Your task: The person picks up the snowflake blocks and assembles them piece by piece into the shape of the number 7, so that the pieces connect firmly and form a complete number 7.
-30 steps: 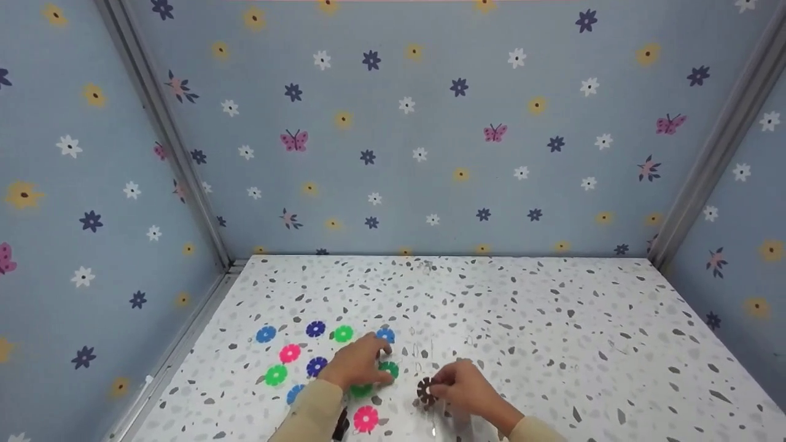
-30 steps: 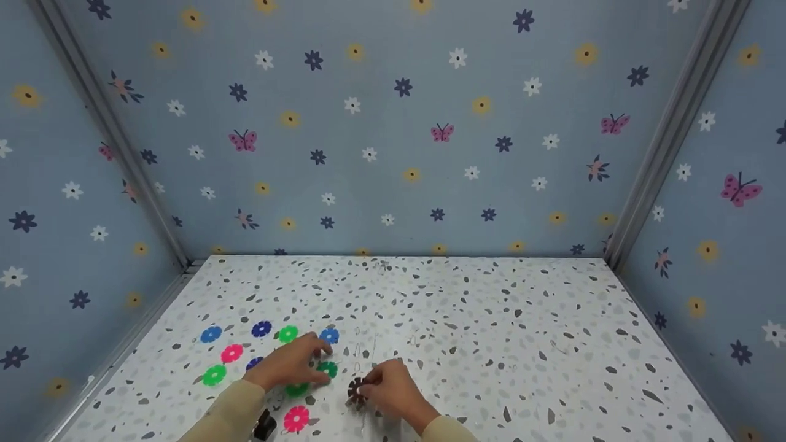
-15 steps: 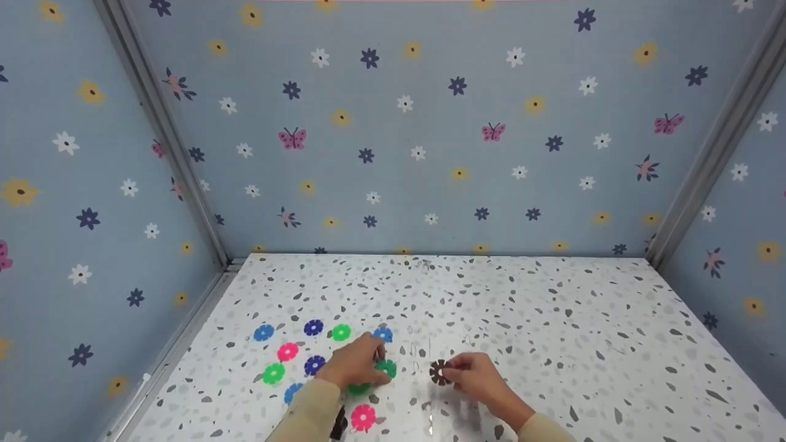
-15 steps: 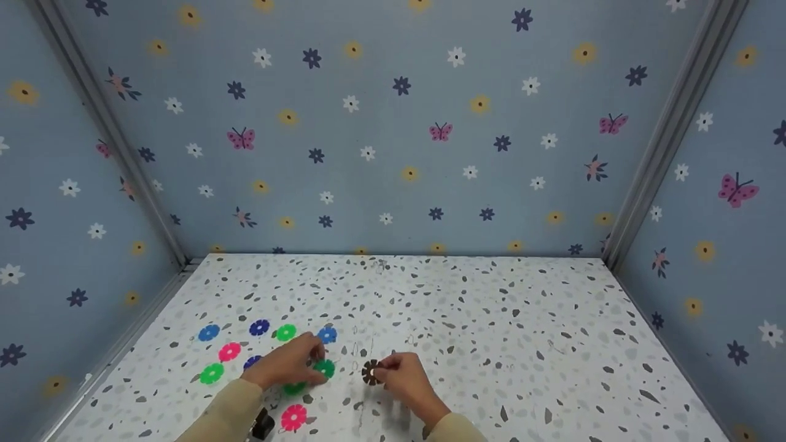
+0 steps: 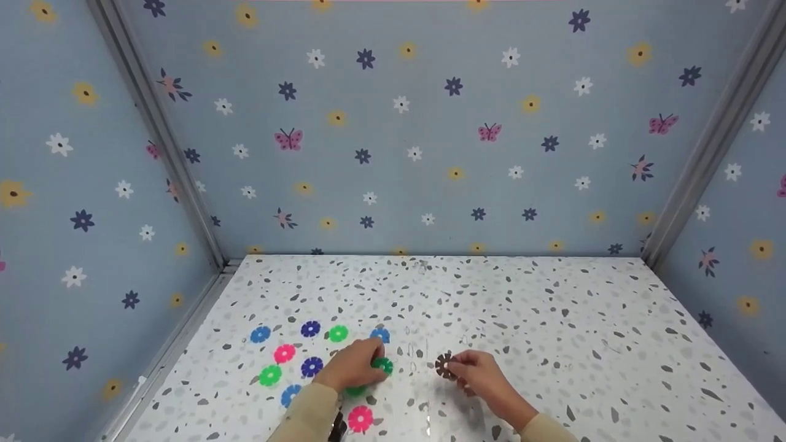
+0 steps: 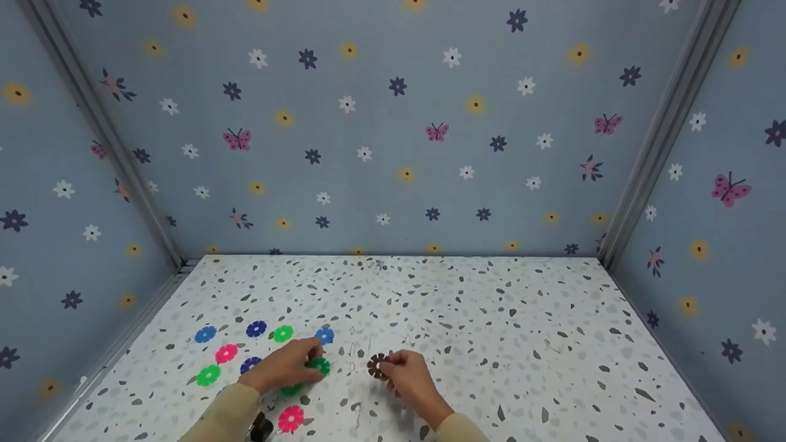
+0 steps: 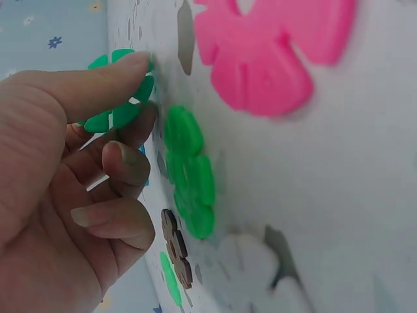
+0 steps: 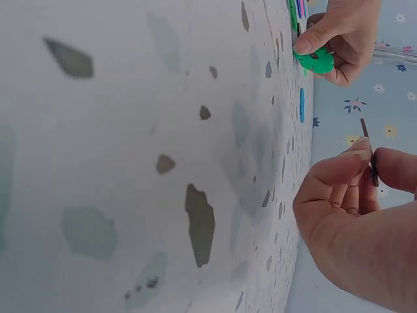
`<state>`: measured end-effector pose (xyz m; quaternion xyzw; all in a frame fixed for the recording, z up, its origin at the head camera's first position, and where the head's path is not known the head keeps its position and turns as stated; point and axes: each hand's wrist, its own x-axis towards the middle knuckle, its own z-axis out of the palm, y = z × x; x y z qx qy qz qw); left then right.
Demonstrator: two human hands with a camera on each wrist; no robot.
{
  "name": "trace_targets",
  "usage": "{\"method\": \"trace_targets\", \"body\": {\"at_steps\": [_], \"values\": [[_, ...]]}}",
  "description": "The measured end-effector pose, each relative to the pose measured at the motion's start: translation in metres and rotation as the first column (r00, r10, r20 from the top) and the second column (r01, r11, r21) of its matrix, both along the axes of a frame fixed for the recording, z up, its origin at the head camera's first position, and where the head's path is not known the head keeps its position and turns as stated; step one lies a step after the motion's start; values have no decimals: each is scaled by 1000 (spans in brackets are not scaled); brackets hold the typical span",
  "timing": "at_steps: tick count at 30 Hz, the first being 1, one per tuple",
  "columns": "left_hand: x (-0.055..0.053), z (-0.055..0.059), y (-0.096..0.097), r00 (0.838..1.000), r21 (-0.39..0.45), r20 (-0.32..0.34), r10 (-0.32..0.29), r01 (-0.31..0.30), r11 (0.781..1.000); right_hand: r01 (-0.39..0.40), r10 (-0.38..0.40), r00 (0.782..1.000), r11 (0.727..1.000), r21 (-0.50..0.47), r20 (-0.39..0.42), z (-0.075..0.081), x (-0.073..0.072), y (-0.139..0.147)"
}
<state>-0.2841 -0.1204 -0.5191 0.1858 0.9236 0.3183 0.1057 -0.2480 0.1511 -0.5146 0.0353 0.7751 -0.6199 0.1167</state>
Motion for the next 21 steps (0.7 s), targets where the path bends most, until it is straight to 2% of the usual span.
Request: {"method": "trace_targets", "body": {"at_steps": [6,11,18,21], "values": [[-3,-2,3,999,36,-35,-15,16,999,20,-20,999,1000,-3,30,-1,-1,1],[-4,-1,7,999,71,-45,-14,17,997,40,-39,999,998,-43,14,-2,0,1],[2,2,17,995,125,-100,-29,42,991,21,-21,1000,991,-131,3,-3,0,0],[4,3,20,992,144,-119,-37,54,988,28,-27,1000,990,-140,13,-4,0,-1]]}}
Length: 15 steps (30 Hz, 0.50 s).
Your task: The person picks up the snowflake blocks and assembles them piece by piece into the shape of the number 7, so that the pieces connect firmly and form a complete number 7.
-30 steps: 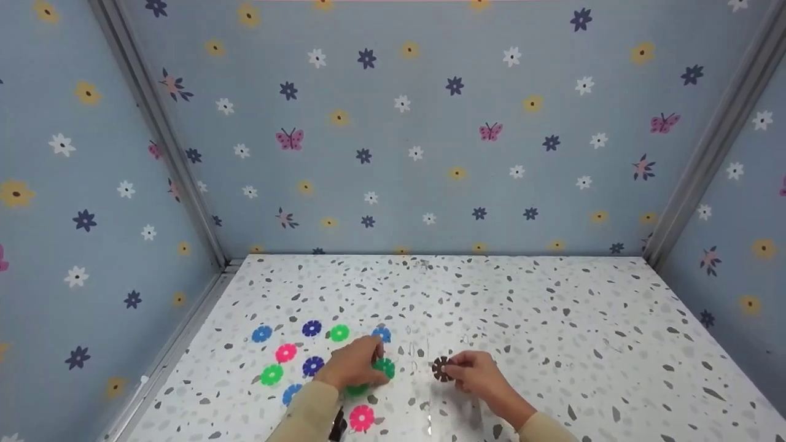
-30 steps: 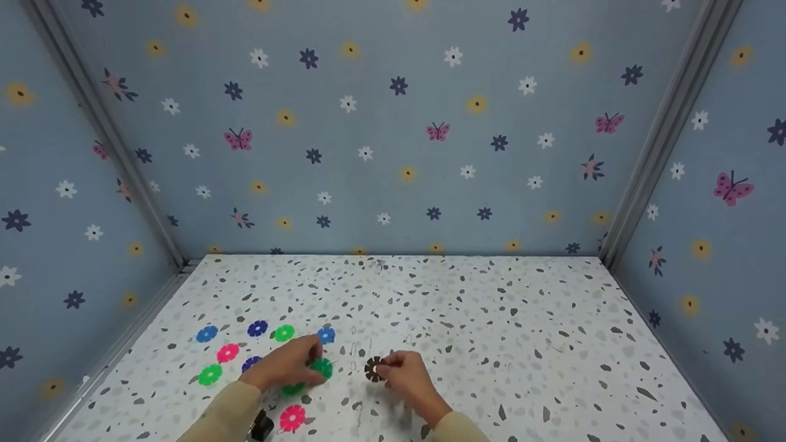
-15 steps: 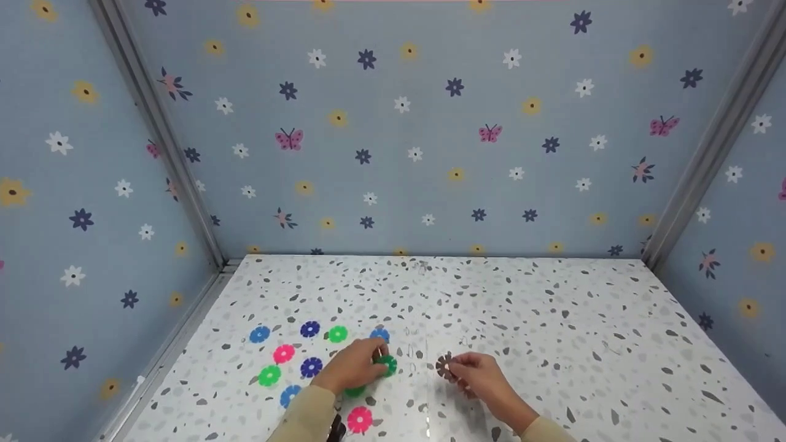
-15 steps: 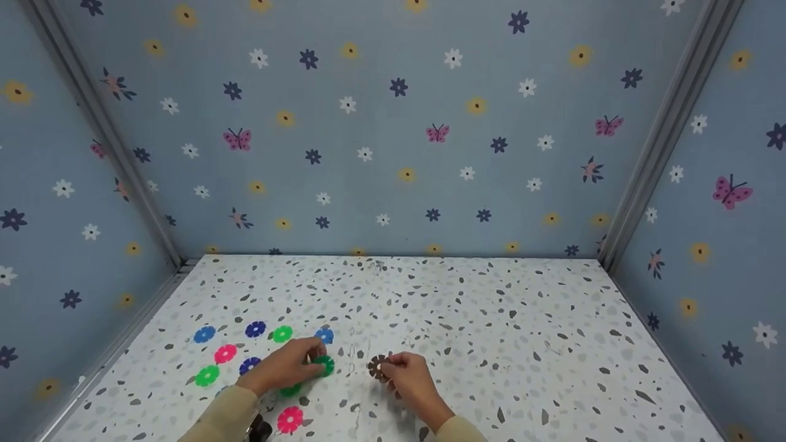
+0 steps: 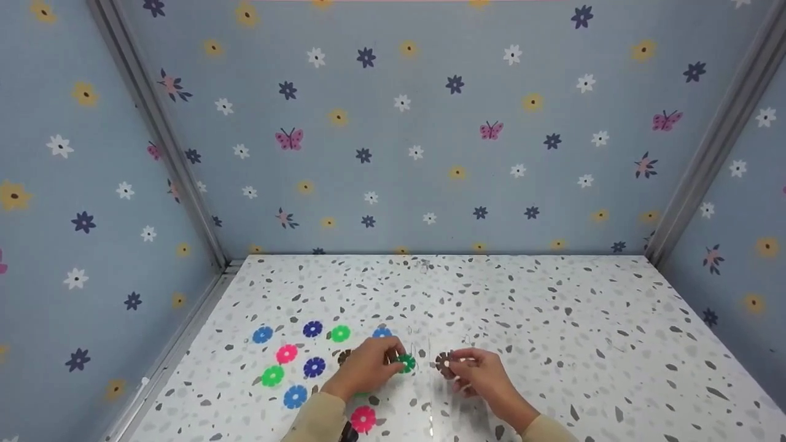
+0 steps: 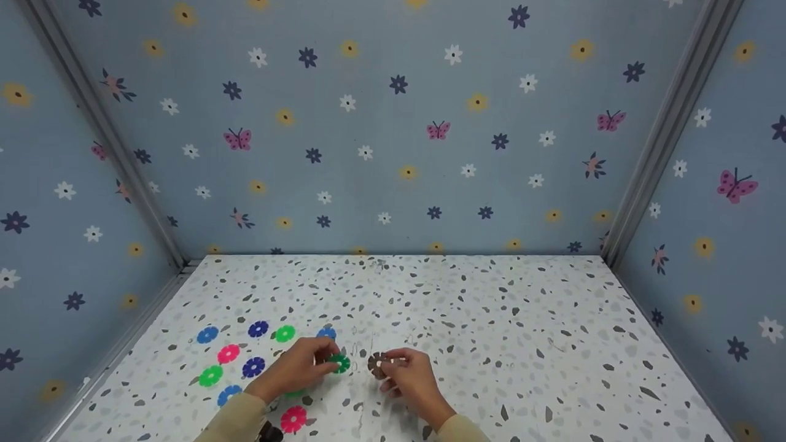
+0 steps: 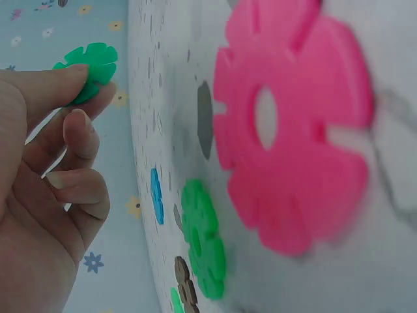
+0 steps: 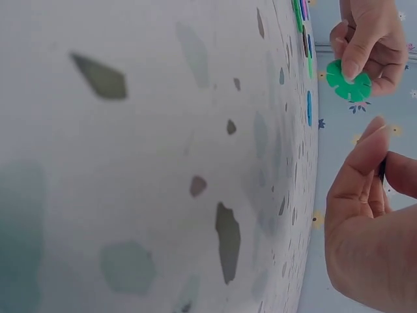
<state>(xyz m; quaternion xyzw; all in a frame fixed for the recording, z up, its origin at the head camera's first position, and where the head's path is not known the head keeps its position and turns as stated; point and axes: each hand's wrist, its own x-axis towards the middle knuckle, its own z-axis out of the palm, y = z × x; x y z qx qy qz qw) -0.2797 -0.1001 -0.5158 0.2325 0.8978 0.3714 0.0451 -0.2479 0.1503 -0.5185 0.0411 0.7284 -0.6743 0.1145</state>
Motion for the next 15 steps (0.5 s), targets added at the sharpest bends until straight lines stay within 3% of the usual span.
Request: {"method": "trace_targets", "body": {"at_steps": [10,15], "values": [[7,-2,13,997,146,-66,-47,56,988,7,-8,1000,1000,25,26,-2,-2,-1],[9,-2,21,991,174,-121,-62,83,981,-19,18,1000,1000,19,11,-3,-3,-2]]}}
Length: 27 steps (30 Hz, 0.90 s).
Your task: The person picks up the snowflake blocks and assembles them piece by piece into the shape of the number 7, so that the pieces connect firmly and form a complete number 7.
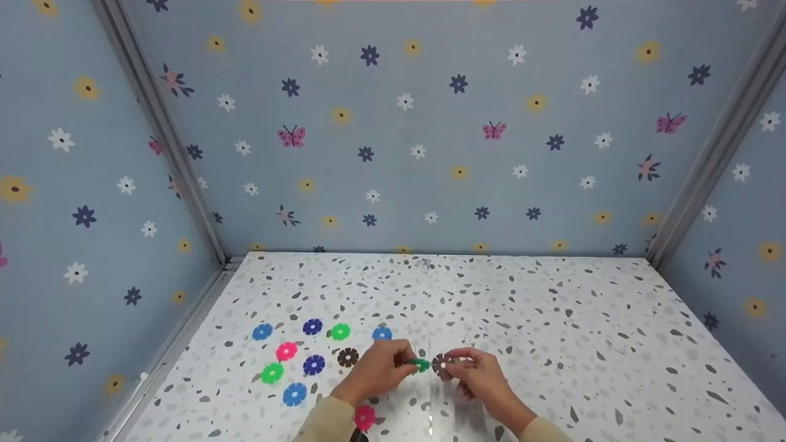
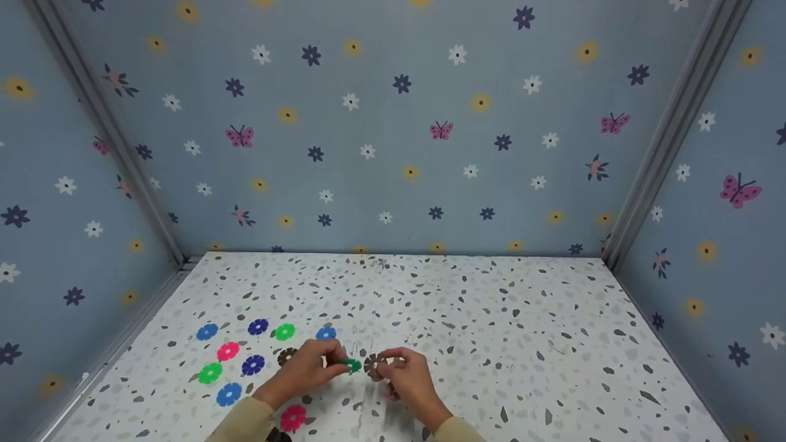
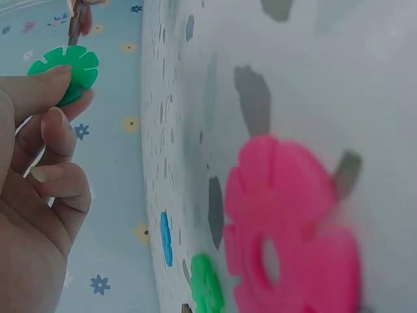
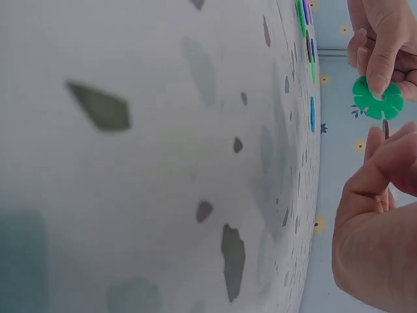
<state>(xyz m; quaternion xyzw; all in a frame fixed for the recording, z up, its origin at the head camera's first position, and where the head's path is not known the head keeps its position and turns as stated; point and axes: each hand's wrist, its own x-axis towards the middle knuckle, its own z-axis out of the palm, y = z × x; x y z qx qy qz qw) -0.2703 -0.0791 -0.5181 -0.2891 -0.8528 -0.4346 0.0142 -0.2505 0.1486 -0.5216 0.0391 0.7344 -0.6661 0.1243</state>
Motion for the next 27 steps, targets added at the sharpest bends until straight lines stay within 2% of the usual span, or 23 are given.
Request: {"method": "trace_targets", "body": {"at_steps": [11,15,20,27], "values": [[3,2,10,998,-29,-58,-1,0,1000,-16,16,1000,1000,11,-2,3,1,-5],[5,3,12,993,-35,-114,-10,6,999,-7,7,1000,1000,-14,11,5,2,-7],[8,6,16,979,-49,-201,-25,15,999,-14,14,1000,999,-52,1,10,3,-5],[13,11,19,973,-18,-230,-31,28,999,-46,47,999,991,-125,7,13,3,-3]]}}
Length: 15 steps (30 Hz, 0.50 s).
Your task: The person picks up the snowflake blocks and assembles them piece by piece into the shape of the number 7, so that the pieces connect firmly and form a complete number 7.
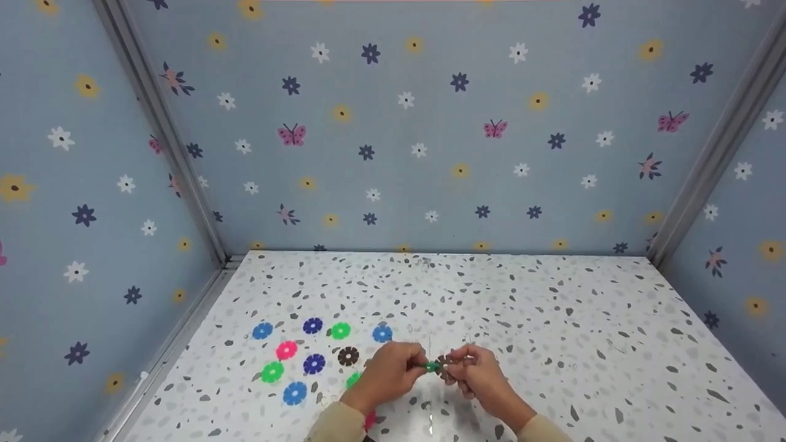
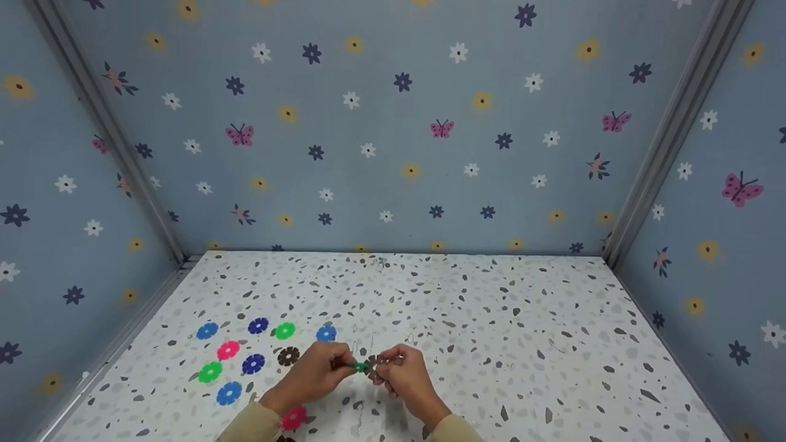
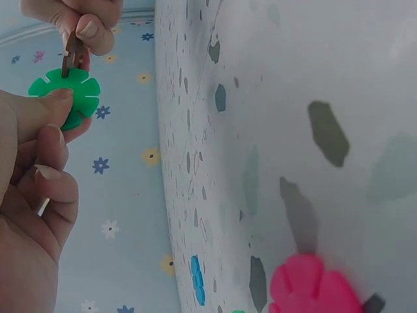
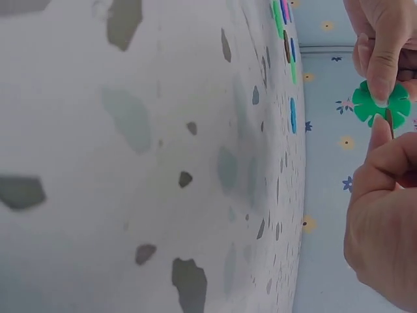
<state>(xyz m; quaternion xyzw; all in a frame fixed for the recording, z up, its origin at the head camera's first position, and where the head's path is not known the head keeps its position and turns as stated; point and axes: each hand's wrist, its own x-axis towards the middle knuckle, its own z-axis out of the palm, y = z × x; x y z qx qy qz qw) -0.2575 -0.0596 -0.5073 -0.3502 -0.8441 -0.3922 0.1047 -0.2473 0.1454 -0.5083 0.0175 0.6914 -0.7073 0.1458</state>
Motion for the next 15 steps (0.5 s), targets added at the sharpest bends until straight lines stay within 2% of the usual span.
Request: {"method": "trace_targets", "body": {"at_steps": [8,15], "values": [[3,-3,9,998,13,-37,-42,43,999,2,-2,1000,1000,-6,-5,-1,2,0],[1,-4,12,1000,15,7,-28,28,1000,-4,4,1000,1000,-6,-9,1,2,4]]}}
